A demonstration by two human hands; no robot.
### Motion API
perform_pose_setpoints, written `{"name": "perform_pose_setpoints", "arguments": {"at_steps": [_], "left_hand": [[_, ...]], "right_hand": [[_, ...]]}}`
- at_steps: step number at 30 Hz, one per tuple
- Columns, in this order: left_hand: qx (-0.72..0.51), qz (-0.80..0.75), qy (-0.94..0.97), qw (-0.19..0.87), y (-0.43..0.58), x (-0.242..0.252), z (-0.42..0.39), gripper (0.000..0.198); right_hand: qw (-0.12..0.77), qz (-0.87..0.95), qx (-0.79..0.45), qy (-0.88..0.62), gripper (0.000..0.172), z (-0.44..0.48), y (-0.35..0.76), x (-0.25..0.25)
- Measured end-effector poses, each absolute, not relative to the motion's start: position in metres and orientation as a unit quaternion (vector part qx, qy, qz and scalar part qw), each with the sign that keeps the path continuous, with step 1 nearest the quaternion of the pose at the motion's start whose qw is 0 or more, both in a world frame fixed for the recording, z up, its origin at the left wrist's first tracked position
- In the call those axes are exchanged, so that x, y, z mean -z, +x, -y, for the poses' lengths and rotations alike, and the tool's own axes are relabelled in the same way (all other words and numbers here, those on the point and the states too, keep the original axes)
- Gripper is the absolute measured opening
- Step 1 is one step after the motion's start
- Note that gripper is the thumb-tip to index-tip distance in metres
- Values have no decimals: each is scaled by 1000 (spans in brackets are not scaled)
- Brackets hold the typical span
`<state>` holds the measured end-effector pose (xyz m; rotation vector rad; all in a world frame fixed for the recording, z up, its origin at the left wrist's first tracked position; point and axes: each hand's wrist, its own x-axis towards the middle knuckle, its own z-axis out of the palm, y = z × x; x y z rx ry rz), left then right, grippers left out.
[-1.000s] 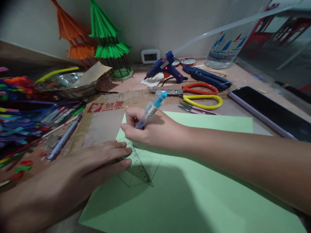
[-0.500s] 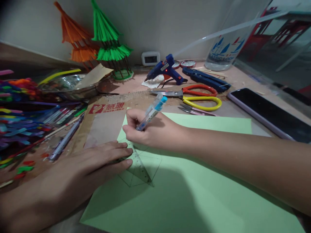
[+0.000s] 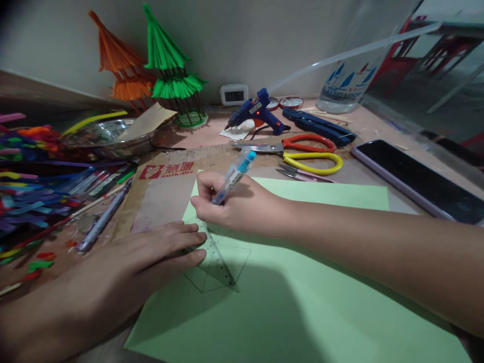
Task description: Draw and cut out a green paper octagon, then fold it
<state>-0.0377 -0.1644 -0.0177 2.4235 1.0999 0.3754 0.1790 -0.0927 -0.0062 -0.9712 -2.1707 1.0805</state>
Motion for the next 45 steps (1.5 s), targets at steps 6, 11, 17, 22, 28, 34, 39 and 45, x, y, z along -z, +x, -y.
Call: {"name": "perform_pose_setpoints", "arguments": {"at_steps": [6,11,17,22,28,34,39,45], "left_hand": [[-129,-398,879,229,-36,16,164,33],[-122,-403,876,237,-36,16,163,32],[-122,-414,866,253,-37,18,165,33],[-123,-420,861,258,-39,18,166,33],[-127,-413,867,248,-37,16,164,31],[-120,-417,869,239,-37,15,164,31],[-111,-414,872,237,-38,17,165,31],[-118,-414,872,232,-38,17,165,32]], "right_hand": [[264,796,-405,-364,25,93,179,6],[260,791,-412,-370,26,94,179,6],[259,786,-417,-376,25,94,178,5],[255,793,-405,-377,26,93,178,5],[250,792,-409,-379,25,93,178,5],[252,785,-422,-376,25,93,179,5],[250,786,-419,-380,26,93,179,5],[250,782,-428,-378,26,93,178,5]]}}
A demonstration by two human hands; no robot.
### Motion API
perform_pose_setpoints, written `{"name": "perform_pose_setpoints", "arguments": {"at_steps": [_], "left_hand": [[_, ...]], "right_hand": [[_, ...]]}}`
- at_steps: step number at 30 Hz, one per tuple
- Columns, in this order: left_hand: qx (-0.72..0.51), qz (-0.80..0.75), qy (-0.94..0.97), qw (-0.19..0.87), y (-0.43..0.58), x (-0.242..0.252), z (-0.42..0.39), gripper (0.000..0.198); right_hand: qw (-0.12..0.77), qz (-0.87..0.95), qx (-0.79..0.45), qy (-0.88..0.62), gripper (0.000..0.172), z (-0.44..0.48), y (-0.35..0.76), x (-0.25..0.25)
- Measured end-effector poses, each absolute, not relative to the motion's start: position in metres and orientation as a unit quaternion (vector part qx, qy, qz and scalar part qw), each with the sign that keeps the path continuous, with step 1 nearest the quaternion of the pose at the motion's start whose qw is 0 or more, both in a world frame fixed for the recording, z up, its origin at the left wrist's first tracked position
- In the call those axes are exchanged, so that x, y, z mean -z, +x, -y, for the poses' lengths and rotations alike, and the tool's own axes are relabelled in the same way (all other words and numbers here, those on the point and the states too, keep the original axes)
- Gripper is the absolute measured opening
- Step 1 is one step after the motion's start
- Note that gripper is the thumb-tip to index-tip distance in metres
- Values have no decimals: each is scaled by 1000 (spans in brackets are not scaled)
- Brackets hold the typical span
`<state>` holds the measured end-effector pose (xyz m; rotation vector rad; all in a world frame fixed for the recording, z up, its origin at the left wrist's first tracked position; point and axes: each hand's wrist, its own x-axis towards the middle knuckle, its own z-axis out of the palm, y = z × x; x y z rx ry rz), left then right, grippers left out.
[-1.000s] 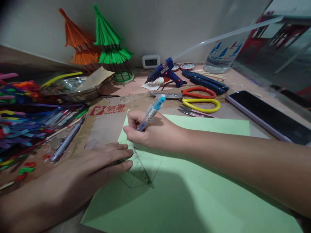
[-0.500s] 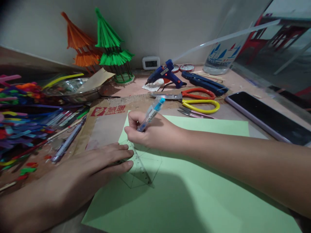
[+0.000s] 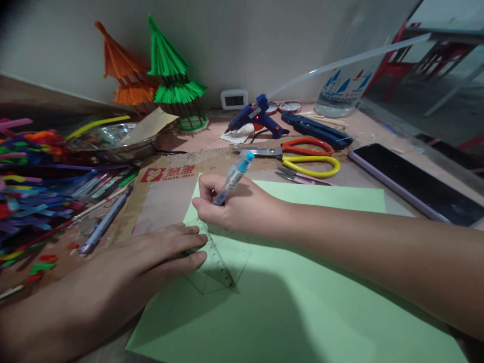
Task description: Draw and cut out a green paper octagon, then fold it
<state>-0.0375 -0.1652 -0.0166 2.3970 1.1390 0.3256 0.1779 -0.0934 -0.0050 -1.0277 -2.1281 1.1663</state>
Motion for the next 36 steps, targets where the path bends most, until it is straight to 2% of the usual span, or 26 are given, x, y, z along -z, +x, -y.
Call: {"name": "perform_pose_setpoints", "arguments": {"at_steps": [14,21,25,31,36], "left_hand": [[-159,-404,869,238,-30,14,165,33],[-183,-392,879,202,-29,14,164,35],[-153,-334,920,135,-34,16,165,35],[-123,-254,959,-27,-36,15,164,52],[-121,-245,960,-63,-37,17,166,50]], "right_hand": [[252,785,-425,-374,26,93,180,6],[246,793,-403,-384,26,93,181,6],[244,772,-422,-408,25,94,182,4],[244,782,-413,-397,25,93,181,4],[248,807,-382,-377,25,92,181,5]]}}
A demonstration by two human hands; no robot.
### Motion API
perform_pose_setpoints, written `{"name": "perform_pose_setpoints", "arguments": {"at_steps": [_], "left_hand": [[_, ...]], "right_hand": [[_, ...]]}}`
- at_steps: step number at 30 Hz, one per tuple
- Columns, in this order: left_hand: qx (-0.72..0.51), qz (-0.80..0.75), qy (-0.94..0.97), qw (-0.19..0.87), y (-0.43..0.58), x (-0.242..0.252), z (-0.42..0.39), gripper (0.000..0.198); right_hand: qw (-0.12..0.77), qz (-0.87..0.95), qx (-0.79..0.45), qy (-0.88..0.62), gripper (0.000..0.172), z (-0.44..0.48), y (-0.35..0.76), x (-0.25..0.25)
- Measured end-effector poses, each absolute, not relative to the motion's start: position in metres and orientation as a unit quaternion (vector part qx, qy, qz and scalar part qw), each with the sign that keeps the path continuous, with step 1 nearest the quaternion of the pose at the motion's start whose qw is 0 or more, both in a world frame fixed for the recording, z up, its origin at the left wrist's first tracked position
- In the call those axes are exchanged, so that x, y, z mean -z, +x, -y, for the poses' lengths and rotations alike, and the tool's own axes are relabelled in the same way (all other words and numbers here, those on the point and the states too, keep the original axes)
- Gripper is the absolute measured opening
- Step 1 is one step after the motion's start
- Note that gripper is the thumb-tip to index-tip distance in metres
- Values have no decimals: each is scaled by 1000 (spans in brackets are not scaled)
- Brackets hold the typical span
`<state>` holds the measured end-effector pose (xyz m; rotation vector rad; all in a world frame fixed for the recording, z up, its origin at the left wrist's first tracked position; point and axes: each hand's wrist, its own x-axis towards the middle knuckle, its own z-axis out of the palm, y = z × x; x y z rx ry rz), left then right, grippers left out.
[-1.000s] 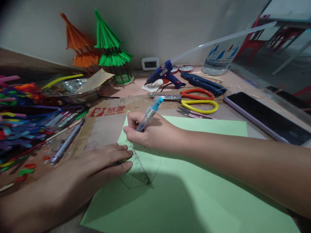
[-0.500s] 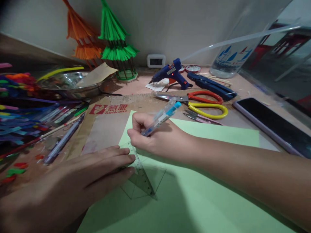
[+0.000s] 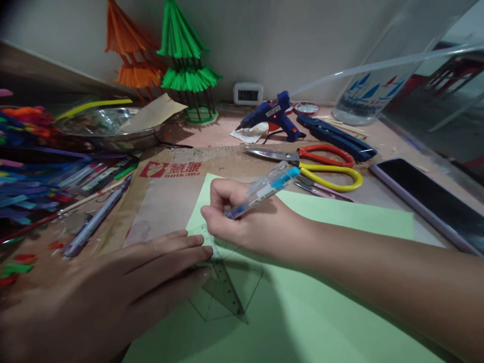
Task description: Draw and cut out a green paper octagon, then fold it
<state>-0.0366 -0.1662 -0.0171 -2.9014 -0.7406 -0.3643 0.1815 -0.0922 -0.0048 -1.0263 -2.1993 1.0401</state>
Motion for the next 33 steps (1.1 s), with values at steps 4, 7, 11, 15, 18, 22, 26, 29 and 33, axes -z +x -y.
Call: {"name": "perform_pose_setpoints", "arguments": {"at_steps": [4,7,11,15,18,22,26,29,33], "left_hand": [[132,285,-949,-14,-38,20,168,41],[131,321,-936,-65,-38,20,168,33],[153,325,-928,-102,-36,19,166,27],[165,323,-927,-98,-35,19,165,29],[171,321,-929,-73,-35,19,165,29],[184,306,-931,-70,-36,20,166,31],[211,334,-914,-92,-33,20,164,30],[226,362,-896,-123,-29,17,162,38],[239,359,-892,-138,-26,14,163,45]], "right_hand": [[251,812,-373,-371,25,93,182,5],[247,809,-381,-373,26,93,181,5],[244,809,-381,-374,25,92,181,5],[253,813,-372,-369,25,92,180,4],[255,815,-370,-366,25,92,180,3],[258,817,-368,-361,25,92,180,4],[263,813,-371,-364,26,92,180,5],[265,805,-386,-363,26,93,181,5],[265,731,-496,-386,26,92,183,4]]}}
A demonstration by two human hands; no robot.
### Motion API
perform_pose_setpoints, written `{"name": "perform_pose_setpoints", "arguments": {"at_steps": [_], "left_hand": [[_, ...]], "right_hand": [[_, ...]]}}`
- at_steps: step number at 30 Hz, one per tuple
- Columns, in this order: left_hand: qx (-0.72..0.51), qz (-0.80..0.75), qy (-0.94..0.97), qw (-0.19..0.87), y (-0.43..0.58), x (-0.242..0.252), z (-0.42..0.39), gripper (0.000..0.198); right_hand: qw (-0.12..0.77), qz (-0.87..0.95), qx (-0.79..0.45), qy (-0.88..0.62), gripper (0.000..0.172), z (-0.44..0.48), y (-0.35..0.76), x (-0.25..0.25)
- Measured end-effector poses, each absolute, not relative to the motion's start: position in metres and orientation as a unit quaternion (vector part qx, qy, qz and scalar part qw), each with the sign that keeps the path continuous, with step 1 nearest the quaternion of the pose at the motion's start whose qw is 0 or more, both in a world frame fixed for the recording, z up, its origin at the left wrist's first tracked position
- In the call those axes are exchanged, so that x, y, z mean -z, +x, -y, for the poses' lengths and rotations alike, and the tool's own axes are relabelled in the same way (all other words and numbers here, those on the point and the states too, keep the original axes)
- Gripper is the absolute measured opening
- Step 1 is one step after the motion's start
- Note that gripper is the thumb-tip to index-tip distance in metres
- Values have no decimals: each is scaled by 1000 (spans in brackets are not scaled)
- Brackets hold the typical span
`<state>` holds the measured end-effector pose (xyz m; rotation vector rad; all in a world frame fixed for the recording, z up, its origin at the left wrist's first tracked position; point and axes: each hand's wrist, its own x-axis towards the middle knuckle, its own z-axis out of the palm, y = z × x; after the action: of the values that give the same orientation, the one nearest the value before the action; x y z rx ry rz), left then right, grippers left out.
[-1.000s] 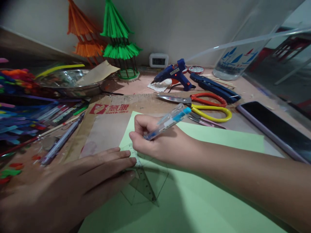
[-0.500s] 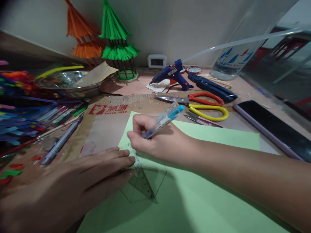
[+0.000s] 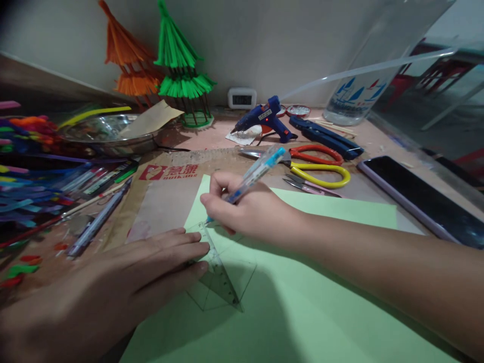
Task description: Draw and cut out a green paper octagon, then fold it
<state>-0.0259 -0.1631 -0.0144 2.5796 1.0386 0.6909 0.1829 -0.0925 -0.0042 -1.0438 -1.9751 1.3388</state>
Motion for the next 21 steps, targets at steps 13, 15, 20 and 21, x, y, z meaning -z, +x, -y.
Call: {"name": "perform_pose_setpoints", "arguments": {"at_steps": [13,15,20,21], "left_hand": [[-216,-244,945,-34,-51,15,153,20],[-207,-245,947,-22,-51,14,152,21],[-197,-253,947,0,-49,18,152,23],[-195,-256,947,-1,-49,19,152,22]], "right_hand": [[273,788,-401,-379,34,70,209,-14],[258,835,-318,-369,33,65,219,-24],[118,871,-135,-458,21,70,238,-27],[109,865,-131,-472,23,72,239,-24]]}}
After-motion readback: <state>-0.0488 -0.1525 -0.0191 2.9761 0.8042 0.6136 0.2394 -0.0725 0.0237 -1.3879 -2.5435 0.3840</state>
